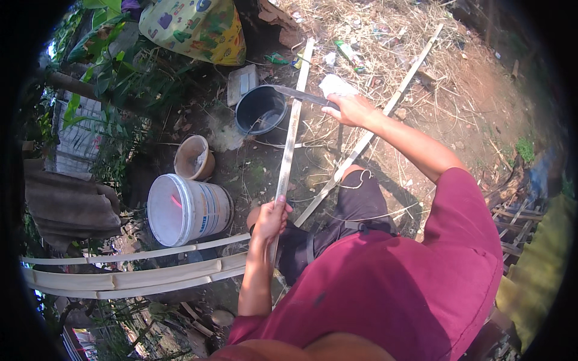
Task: The person selects long bamboo poles from a pile, carries them to a work area, and uses a machete to split them into thin strips. The person repeatedly strikes the bamboo to separate the layers and discards the offcuts.
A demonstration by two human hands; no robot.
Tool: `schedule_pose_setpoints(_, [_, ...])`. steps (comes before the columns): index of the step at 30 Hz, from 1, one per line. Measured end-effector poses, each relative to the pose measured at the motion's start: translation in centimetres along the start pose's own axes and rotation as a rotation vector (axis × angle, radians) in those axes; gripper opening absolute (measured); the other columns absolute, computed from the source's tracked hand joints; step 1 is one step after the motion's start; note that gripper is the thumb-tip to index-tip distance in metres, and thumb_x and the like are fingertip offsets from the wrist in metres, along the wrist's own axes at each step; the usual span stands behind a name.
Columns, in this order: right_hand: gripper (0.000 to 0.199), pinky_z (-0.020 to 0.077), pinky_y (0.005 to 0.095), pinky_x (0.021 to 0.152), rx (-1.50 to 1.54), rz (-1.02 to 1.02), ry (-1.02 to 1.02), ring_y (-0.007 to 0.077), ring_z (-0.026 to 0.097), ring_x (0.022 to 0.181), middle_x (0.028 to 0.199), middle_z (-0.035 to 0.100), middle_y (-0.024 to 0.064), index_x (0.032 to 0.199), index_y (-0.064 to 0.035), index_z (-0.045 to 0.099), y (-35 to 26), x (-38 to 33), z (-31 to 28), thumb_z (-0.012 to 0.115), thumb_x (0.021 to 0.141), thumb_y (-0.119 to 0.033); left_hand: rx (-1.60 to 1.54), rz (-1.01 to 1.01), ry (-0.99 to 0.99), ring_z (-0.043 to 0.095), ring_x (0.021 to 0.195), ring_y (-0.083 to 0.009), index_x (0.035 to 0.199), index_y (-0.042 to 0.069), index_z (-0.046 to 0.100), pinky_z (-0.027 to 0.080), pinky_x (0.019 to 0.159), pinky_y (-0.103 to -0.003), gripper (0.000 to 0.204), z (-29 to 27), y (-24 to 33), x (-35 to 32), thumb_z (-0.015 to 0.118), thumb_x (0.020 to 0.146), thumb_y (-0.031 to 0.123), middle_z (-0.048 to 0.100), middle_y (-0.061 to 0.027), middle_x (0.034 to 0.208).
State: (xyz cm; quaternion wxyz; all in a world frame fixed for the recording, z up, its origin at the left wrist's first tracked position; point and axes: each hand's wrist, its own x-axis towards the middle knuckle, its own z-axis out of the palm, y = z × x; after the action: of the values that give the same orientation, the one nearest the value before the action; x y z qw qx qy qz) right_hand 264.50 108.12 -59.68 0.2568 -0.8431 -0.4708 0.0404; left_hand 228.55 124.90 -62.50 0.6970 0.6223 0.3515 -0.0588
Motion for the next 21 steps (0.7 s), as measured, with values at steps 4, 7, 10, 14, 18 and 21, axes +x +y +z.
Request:
schedule_pose_setpoints(4, [0.048,0.0552,0.0525,0.069,-0.018,-0.214,-0.203,0.0423,0.069,0.077,0.077,0.069,0.0202,0.125,-0.0167,0.061,-5.0,-3.9,1.0,0.057,0.096,-0.054,-0.016,0.002,0.017,0.036,0.039,-0.0061,0.082,0.004,0.058,0.032,0.035,-0.024,0.047,-0.1,0.1,-0.3,0.049,0.105,0.044,0.042,0.0044,0.055])
schedule_pose_setpoints(7, [0.049,0.0549,0.0532,0.066,0.027,-0.035,-0.125,0.0428,0.069,0.072,0.073,0.068,0.0205,0.125,-0.0164,0.061,-2.3,-2.5,0.8,0.056,0.096,-0.055,0.009,-0.016,0.032,0.038,0.040,-0.0057,0.082,0.005,0.058,0.033,0.036,-0.024,0.046,0.6,0.9,-1.2,0.050,0.105,0.044,0.043,0.0044,0.056])
schedule_pose_setpoints(10, [0.048,0.0559,0.0533,0.069,0.043,-0.226,-0.163,0.0431,0.069,0.075,0.075,0.068,0.0212,0.125,-0.0169,0.061,-5.2,-4.2,2.6,0.054,0.097,-0.055,0.010,0.007,0.034,0.039,0.041,-0.0055,0.081,0.005,0.057,0.033,0.036,-0.024,0.046,0.2,0.9,-0.4,0.050,0.105,0.044,0.043,0.0045,0.057])
schedule_pose_setpoints(14, [0.046,0.0556,0.0514,0.074,-0.003,-0.066,-0.104,0.0416,0.069,0.081,0.083,0.069,0.0194,0.121,-0.0139,0.063,-1.4,-2.2,0.5,0.056,0.097,-0.052,0.017,-0.051,0.023,0.040,0.042,-0.0058,0.081,0.004,0.057,0.033,0.037,-0.024,0.046,0.7,-0.4,-4.8,0.050,0.105,0.042,0.044,0.0038,0.057])
schedule_pose_setpoints(18, [0.044,0.0531,0.0512,0.086,0.000,0.004,-0.008,0.0414,0.067,0.100,0.101,0.069,0.0222,0.120,-0.0110,0.065,0.9,-0.5,-1.2,0.060,0.095,-0.048,0.094,-0.044,0.024,0.041,0.043,-0.0063,0.083,0.003,0.057,0.035,0.038,-0.024,0.044,0.4,0.5,-6.5,0.051,0.105,0.041,0.044,0.0031,0.057])
schedule_pose_setpoints(21, [0.046,0.0528,0.0521,0.086,-0.077,0.134,-0.054,0.0426,0.067,0.097,0.096,0.071,0.0214,0.121,-0.0149,0.065,3.8,1.7,-1.6,0.056,0.097,-0.053,0.057,-0.132,-0.034,0.041,0.044,-0.0061,0.085,0.003,0.058,0.034,0.039,-0.024,0.042,-1.5,-1.6,-9.4,0.051,0.105,0.039,0.045,0.0030,0.059])
